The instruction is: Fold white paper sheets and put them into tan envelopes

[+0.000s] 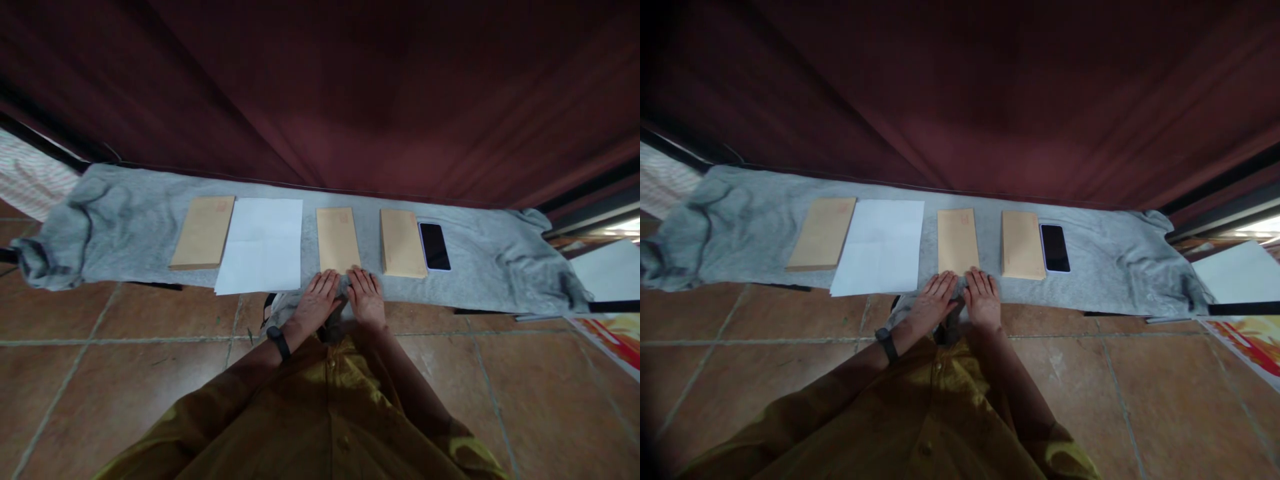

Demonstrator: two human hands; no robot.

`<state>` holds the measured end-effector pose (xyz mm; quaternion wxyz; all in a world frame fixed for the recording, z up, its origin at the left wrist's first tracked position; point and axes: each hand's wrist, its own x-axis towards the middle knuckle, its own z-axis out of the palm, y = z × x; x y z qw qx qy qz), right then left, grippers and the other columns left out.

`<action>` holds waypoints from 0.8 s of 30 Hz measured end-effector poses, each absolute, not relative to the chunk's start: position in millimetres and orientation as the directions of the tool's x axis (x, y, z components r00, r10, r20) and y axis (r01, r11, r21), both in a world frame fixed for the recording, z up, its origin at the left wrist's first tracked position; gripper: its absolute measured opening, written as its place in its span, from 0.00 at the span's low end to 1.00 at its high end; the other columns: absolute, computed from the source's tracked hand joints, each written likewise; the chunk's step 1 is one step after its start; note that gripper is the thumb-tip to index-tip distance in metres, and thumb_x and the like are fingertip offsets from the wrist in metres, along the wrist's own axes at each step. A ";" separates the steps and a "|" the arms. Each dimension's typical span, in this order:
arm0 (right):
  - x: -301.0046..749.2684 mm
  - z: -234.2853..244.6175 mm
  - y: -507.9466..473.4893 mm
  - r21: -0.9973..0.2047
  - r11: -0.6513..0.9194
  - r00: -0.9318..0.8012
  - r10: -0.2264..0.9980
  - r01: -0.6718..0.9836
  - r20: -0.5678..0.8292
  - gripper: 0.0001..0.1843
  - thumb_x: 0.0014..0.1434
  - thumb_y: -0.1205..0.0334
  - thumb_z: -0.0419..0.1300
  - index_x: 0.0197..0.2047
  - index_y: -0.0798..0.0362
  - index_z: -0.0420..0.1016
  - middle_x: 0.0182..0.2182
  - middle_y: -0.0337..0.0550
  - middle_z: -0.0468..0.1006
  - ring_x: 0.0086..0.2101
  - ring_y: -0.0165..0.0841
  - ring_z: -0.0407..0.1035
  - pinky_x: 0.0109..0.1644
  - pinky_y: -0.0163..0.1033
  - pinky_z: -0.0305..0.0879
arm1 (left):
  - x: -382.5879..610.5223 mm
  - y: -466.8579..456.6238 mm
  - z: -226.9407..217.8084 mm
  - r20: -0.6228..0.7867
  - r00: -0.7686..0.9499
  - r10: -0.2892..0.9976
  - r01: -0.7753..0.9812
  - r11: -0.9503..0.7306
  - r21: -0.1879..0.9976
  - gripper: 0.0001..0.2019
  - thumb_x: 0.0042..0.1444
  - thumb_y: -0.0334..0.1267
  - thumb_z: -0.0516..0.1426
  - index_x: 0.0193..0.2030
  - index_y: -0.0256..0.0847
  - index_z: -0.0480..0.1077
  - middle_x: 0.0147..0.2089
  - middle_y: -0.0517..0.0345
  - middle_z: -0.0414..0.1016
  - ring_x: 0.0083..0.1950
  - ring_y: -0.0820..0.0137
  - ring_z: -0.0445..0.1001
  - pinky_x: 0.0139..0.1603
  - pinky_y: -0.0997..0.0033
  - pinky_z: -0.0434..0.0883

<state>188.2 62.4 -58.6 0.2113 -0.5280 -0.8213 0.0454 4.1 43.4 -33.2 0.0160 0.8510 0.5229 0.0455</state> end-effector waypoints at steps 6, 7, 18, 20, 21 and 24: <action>192.8 -61.9 63.4 -0.299 0.434 -0.339 0.885 0.850 0.319 0.25 0.75 0.59 0.45 0.70 0.58 0.64 0.67 0.53 0.68 0.67 0.42 0.59 0.72 0.53 0.51 | 10.6 46.5 -31.0 0.029 0.433 0.901 0.900 -0.434 0.042 0.32 0.68 0.47 0.52 0.73 0.28 0.55 0.72 0.35 0.61 0.74 0.51 0.60 0.75 0.49 0.54; 193.7 -62.5 63.3 -0.299 0.433 -0.338 0.885 0.850 0.321 0.26 0.75 0.59 0.45 0.70 0.58 0.63 0.67 0.53 0.69 0.67 0.42 0.59 0.72 0.54 0.51 | 11.7 47.4 -30.5 0.025 0.435 0.900 0.899 -0.436 0.036 0.33 0.68 0.47 0.52 0.73 0.28 0.55 0.72 0.35 0.62 0.73 0.51 0.60 0.75 0.48 0.54; 186.2 -60.1 59.7 -0.314 0.474 -0.383 0.870 0.822 0.312 0.26 0.74 0.58 0.46 0.69 0.58 0.65 0.69 0.53 0.65 0.70 0.43 0.54 0.72 0.56 0.50 | 18.7 51.7 -30.8 0.044 0.470 0.882 0.881 -0.465 -0.083 0.28 0.68 0.34 0.47 0.72 0.24 0.57 0.68 0.32 0.66 0.71 0.53 0.63 0.75 0.50 0.56; 180.8 -60.4 58.6 -0.326 0.498 -0.412 0.860 0.803 0.300 0.26 0.74 0.59 0.45 0.70 0.59 0.64 0.69 0.54 0.65 0.69 0.42 0.55 0.73 0.54 0.50 | 19.3 51.9 -31.5 0.046 0.472 0.880 0.878 -0.466 -0.108 0.27 0.67 0.30 0.46 0.71 0.23 0.58 0.67 0.32 0.67 0.70 0.54 0.64 0.75 0.51 0.57; 178.8 -60.5 58.2 -0.332 0.503 -0.419 0.859 0.798 0.295 0.26 0.74 0.59 0.44 0.70 0.60 0.64 0.69 0.54 0.65 0.69 0.41 0.56 0.73 0.53 0.51 | 19.4 52.1 -31.5 0.045 0.475 0.879 0.876 -0.467 -0.120 0.27 0.66 0.28 0.45 0.71 0.22 0.59 0.66 0.32 0.67 0.70 0.54 0.65 0.75 0.52 0.57; 176.8 -60.0 58.0 -0.340 0.496 -0.416 0.864 0.799 0.283 0.27 0.74 0.60 0.44 0.70 0.59 0.63 0.68 0.54 0.66 0.68 0.41 0.58 0.73 0.54 0.50 | 18.7 52.7 -29.7 0.037 0.485 0.874 0.868 -0.476 -0.142 0.26 0.66 0.27 0.44 0.70 0.24 0.60 0.66 0.35 0.68 0.71 0.56 0.65 0.76 0.52 0.57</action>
